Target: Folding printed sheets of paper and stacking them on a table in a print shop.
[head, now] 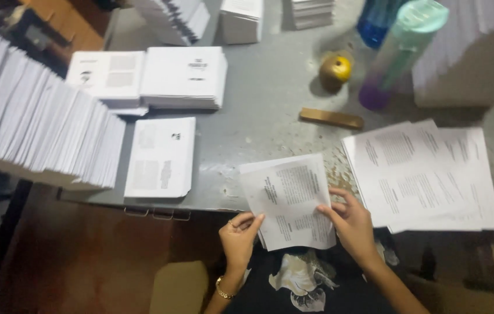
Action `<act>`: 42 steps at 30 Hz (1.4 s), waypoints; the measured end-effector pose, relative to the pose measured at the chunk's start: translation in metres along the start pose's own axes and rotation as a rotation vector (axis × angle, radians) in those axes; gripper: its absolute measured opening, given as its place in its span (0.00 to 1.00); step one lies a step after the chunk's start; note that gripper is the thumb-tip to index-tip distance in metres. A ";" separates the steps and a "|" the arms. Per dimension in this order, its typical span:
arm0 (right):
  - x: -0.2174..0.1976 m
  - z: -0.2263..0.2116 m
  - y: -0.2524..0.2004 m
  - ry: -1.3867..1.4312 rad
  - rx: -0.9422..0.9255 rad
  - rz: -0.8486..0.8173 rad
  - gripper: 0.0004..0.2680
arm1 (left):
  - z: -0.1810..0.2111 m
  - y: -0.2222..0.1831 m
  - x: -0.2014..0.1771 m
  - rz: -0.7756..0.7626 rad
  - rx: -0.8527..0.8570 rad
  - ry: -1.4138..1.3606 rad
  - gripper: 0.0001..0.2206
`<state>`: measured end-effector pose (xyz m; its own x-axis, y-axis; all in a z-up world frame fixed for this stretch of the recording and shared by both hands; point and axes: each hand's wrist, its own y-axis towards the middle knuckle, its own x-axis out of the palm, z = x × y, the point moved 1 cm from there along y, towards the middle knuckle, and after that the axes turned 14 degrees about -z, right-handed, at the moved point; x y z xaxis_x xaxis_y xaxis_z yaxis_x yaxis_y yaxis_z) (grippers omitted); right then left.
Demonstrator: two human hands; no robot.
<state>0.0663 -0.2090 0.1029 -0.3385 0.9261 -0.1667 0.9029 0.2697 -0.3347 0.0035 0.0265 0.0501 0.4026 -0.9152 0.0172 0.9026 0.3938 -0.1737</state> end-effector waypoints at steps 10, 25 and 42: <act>0.000 0.022 0.007 -0.020 -0.106 -0.001 0.08 | -0.004 0.011 -0.013 -0.180 -0.021 0.088 0.12; -0.002 -0.018 -0.019 -0.044 -0.119 0.081 0.08 | 0.007 0.004 -0.009 -0.184 0.046 -0.019 0.12; -0.005 -0.013 -0.018 0.053 -0.087 0.047 0.06 | 0.009 0.002 -0.011 -0.178 0.040 -0.090 0.13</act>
<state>0.0554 -0.2150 0.1218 -0.2827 0.9503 -0.1306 0.9379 0.2453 -0.2453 0.0018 0.0379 0.0582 0.2467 -0.9600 0.1324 0.9653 0.2313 -0.1212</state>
